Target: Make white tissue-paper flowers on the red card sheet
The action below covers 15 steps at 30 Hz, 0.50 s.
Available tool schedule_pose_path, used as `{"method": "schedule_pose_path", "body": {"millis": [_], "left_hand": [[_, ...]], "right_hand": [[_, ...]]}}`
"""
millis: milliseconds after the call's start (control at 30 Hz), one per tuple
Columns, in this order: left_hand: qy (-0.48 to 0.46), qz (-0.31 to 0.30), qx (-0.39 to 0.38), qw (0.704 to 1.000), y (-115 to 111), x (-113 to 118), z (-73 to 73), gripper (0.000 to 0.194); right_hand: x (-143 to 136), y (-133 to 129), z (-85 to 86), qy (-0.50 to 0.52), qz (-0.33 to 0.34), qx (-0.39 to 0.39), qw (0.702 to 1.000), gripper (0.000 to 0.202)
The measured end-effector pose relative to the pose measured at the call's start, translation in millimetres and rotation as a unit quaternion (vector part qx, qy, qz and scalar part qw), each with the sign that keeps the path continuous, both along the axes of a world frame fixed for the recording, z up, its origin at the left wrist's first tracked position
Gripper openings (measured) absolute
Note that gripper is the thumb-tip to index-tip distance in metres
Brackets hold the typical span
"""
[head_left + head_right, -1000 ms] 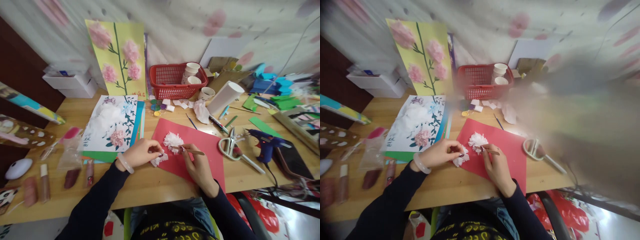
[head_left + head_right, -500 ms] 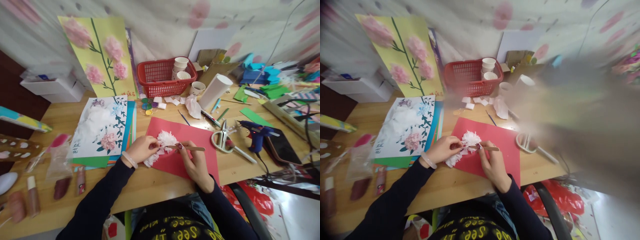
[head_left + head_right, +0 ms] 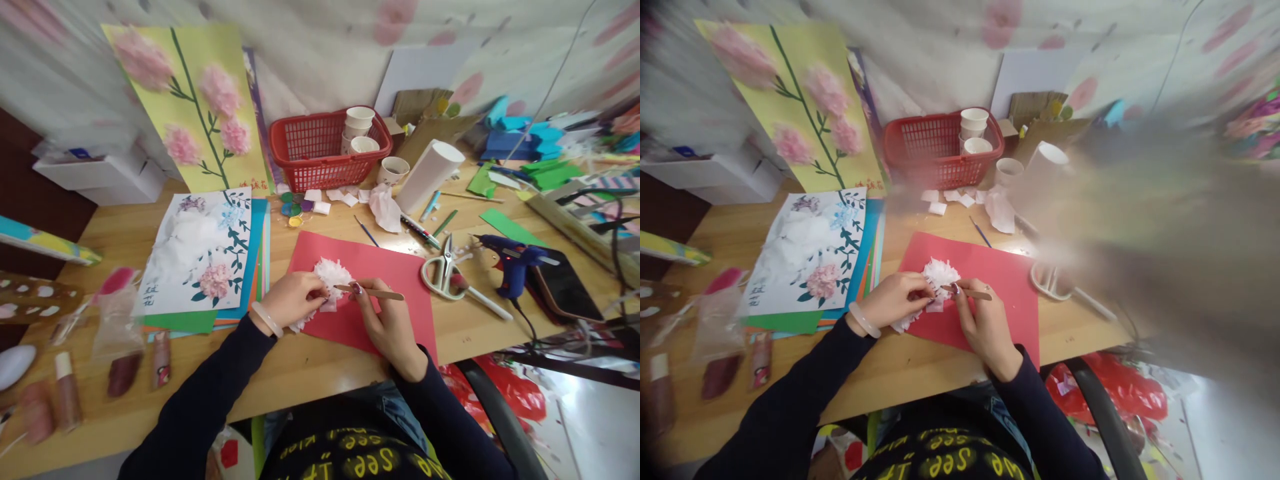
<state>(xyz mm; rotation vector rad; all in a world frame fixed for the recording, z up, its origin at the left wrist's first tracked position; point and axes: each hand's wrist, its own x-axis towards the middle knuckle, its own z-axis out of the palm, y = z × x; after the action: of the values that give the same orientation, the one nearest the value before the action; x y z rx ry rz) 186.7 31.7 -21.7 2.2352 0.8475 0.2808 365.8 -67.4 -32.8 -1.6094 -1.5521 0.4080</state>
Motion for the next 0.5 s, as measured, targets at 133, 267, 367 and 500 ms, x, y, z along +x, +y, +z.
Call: {"method": "schedule_pose_path", "body": {"millis": [133,267,367,500], "left_hand": [[0.016,0.005,0.004,1.000,2,-8,2.1,0.011],[0.024,0.021,0.009,0.999,6,-16,4.4,0.010],[0.031,0.010,0.008,0.999,8,-18,6.3,0.010],[0.026,-0.018,0.014,0.999,9,-11,5.9,0.010]], "right_hand": [[0,-3,1.2,0.016,0.004,0.019,1.000,0.015],[0,-4,2.7,0.028,0.004,0.041,0.999,0.017],[0,-4,3.8,0.033,0.003,0.044,0.998,0.016],[-1,-7,4.9,0.036,0.001,0.052,0.998,0.015]]}}
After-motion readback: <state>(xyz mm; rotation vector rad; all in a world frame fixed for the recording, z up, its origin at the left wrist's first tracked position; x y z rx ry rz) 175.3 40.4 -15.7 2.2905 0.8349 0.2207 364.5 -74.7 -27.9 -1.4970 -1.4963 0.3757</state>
